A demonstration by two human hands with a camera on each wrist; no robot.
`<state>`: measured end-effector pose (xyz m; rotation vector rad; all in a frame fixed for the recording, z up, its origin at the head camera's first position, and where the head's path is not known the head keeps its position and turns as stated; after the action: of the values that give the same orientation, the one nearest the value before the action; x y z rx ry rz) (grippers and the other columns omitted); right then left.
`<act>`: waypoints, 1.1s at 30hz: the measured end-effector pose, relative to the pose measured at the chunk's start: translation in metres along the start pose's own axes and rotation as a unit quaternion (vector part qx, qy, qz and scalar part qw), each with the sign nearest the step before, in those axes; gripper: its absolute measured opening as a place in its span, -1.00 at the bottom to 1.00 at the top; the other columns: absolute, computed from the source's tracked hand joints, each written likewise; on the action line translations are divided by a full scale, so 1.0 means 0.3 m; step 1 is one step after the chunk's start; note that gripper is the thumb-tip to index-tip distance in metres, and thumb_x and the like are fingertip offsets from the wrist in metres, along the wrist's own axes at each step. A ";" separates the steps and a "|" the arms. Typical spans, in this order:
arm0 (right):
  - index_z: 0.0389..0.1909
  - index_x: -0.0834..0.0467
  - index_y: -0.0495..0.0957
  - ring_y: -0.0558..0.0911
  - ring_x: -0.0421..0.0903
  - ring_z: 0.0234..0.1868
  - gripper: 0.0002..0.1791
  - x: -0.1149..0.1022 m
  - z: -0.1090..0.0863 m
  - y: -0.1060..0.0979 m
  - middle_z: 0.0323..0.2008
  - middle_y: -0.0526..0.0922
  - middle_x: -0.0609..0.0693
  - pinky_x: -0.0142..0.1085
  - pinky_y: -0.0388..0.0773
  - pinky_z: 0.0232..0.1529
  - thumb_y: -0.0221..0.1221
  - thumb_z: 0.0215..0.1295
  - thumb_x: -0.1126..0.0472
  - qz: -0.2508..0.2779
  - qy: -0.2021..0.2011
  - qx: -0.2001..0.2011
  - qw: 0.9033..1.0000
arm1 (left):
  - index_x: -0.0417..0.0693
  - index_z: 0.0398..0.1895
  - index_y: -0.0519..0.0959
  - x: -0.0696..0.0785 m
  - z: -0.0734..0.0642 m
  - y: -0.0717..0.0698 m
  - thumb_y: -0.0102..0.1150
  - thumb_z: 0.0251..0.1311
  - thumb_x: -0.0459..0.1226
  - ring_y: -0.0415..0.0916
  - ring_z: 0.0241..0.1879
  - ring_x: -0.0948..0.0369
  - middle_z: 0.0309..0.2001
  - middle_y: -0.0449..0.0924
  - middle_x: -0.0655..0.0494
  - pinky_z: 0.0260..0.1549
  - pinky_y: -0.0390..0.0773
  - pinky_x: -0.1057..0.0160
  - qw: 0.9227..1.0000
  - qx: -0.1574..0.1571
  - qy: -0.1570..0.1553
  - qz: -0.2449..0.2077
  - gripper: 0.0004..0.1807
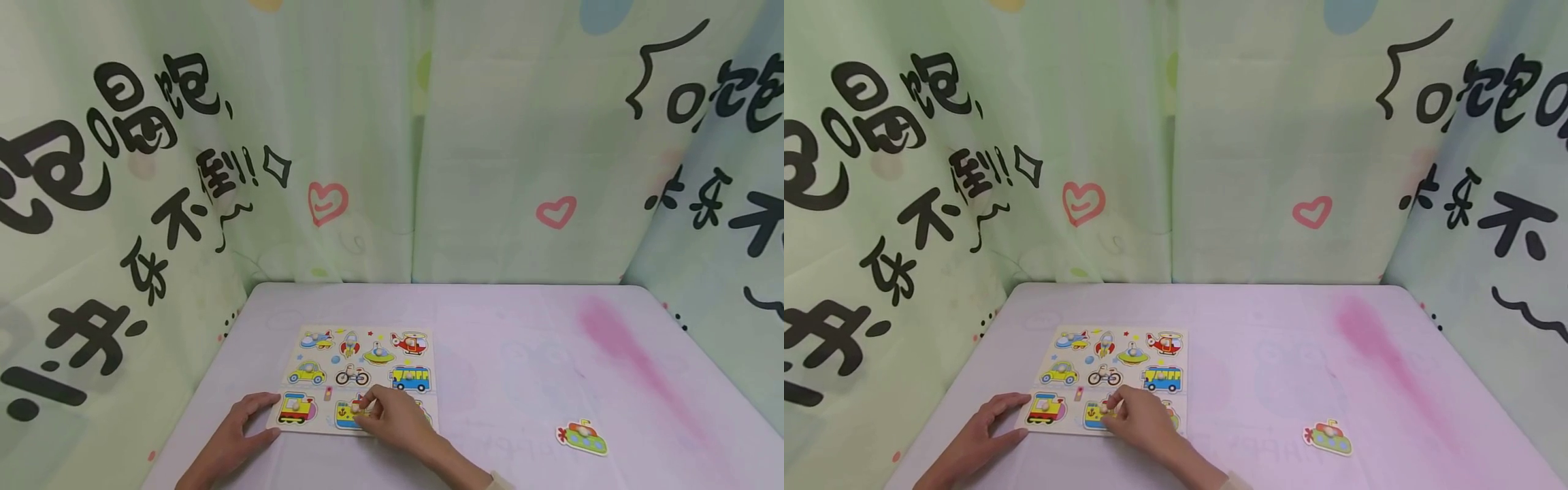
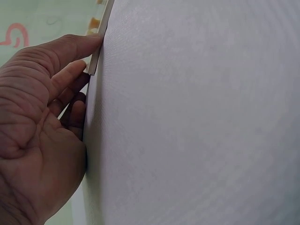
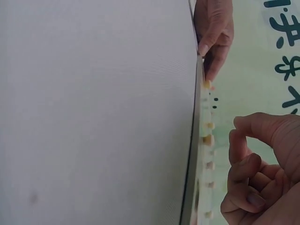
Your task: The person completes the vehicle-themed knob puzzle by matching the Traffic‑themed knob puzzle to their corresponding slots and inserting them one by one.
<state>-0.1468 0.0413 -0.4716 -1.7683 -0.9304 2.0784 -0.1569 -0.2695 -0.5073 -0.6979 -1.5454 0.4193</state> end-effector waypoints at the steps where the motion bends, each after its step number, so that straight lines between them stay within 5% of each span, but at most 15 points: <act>1: -0.25 0.13 0.65 0.38 -0.33 -0.60 -0.79 -0.001 -0.006 -0.009 -0.61 0.47 -0.23 -0.46 0.31 -0.60 0.41 0.20 0.12 0.002 -0.002 0.000 1.000 | -0.08 0.30 0.54 0.000 0.001 0.000 0.49 0.13 -0.21 0.29 0.40 -0.09 0.34 0.44 -0.06 0.42 0.22 -0.22 1.000 0.000 0.000 -0.002 -0.37; 14: -0.22 0.18 0.63 0.38 -0.36 -0.65 -0.80 0.044 -0.074 -0.134 -0.60 0.52 -0.22 -0.45 0.33 -0.61 0.39 0.25 0.16 0.010 -0.017 0.036 0.999 | -0.09 0.29 0.54 -0.002 0.000 0.002 0.50 0.12 -0.21 0.28 0.40 -0.12 0.34 0.43 -0.08 0.41 0.22 -0.26 1.000 -0.003 -0.007 -0.012 -0.36; 33: -0.24 0.11 0.63 0.33 -0.30 -0.63 -0.79 0.159 -0.183 -0.276 -0.57 0.47 -0.17 -0.44 0.29 -0.59 0.45 0.18 0.17 -0.012 0.070 0.099 0.993 | -0.05 0.29 0.55 -0.001 0.003 -0.002 0.49 0.13 -0.20 0.31 0.39 -0.08 0.33 0.45 -0.03 0.41 0.24 -0.22 1.000 0.001 0.010 0.008 -0.38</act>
<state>-0.1223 0.1483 -0.4611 -1.7626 -0.6784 1.9285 -0.1577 -0.2700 -0.5073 -0.7105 -1.5211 0.4247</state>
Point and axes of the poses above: each hand's wrist, its own z-axis towards the middle knuckle, its own y-axis out of the palm, x = y × z, the point moved 1 cm from there along z, towards the middle knuckle
